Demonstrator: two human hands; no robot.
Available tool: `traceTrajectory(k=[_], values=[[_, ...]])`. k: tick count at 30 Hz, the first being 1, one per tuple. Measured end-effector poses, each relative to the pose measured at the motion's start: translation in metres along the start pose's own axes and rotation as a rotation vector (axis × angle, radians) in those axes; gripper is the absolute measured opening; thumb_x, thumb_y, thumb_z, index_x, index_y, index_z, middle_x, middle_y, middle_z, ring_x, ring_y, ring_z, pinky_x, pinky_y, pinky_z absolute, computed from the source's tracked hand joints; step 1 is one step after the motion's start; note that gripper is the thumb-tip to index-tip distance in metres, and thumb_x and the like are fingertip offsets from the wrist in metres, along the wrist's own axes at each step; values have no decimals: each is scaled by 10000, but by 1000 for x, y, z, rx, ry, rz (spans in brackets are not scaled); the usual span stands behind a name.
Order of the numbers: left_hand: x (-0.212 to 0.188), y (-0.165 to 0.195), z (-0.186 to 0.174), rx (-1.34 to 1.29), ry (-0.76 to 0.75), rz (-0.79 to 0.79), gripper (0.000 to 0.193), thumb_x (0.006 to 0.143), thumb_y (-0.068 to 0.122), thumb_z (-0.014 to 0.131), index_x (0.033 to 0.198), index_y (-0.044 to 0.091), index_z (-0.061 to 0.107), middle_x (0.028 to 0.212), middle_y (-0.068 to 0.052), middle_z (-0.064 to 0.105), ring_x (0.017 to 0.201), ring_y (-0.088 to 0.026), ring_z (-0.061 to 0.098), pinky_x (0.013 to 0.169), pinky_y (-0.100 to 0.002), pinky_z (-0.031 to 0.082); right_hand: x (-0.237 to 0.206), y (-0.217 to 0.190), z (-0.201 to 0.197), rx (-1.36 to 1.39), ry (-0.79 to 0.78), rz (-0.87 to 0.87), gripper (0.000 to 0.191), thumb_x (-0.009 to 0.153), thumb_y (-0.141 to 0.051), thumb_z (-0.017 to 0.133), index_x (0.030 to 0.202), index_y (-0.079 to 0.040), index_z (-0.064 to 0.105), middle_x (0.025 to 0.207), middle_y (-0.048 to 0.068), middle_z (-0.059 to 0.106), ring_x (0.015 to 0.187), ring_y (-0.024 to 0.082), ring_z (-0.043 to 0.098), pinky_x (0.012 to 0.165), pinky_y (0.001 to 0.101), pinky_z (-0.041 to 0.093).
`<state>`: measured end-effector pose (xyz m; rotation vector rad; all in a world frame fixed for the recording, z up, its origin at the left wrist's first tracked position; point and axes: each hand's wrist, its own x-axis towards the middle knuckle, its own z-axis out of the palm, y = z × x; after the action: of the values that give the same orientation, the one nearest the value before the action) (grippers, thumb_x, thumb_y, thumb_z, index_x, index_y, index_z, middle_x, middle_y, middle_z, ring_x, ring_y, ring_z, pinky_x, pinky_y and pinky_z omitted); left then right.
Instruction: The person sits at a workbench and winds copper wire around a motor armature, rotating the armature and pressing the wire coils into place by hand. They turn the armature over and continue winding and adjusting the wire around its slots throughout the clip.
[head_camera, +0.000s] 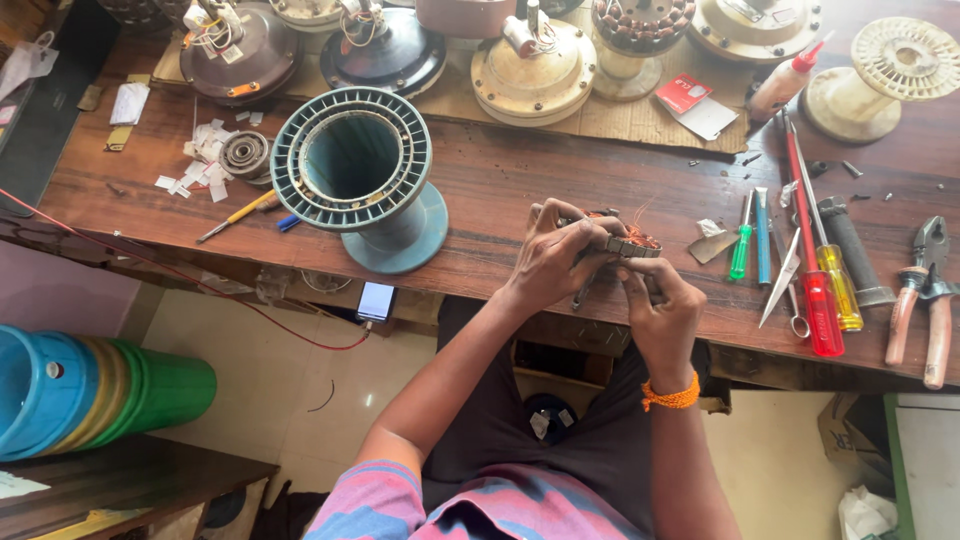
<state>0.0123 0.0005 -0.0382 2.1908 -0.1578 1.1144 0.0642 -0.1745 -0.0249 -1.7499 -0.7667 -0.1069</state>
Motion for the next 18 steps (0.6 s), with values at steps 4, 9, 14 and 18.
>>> traceTrajectory(k=[4,9,14,18], values=[[0,1,-1,55,-6,-8,302,826,195,851,1011,154,616,1168,103,741,1073,-208,580,956,-377,431,-5,12,7,19,53,-42,86,967,4,747,1041,13,703,786,22,712,672,7,543,598,210,426],[0,2,-1,66,-6,-11,279,853,200,840,1023,161,622,1190,114,736,1085,-199,574,951,-365,416,-12,23,16,103,106,-10,74,974,11,731,1042,11,703,848,26,727,754,3,605,650,200,459],[-1,4,0,92,13,-18,276,827,207,843,986,179,620,1194,114,737,1060,-197,567,944,-365,403,-18,31,26,154,160,-101,78,997,7,718,1069,14,690,958,32,724,864,17,623,749,208,490],[-2,6,1,109,40,-37,292,832,205,846,994,183,604,1198,106,733,1097,-194,572,968,-362,400,-19,33,30,80,196,-44,80,978,-5,736,1052,12,712,855,17,688,703,22,496,632,210,408]])
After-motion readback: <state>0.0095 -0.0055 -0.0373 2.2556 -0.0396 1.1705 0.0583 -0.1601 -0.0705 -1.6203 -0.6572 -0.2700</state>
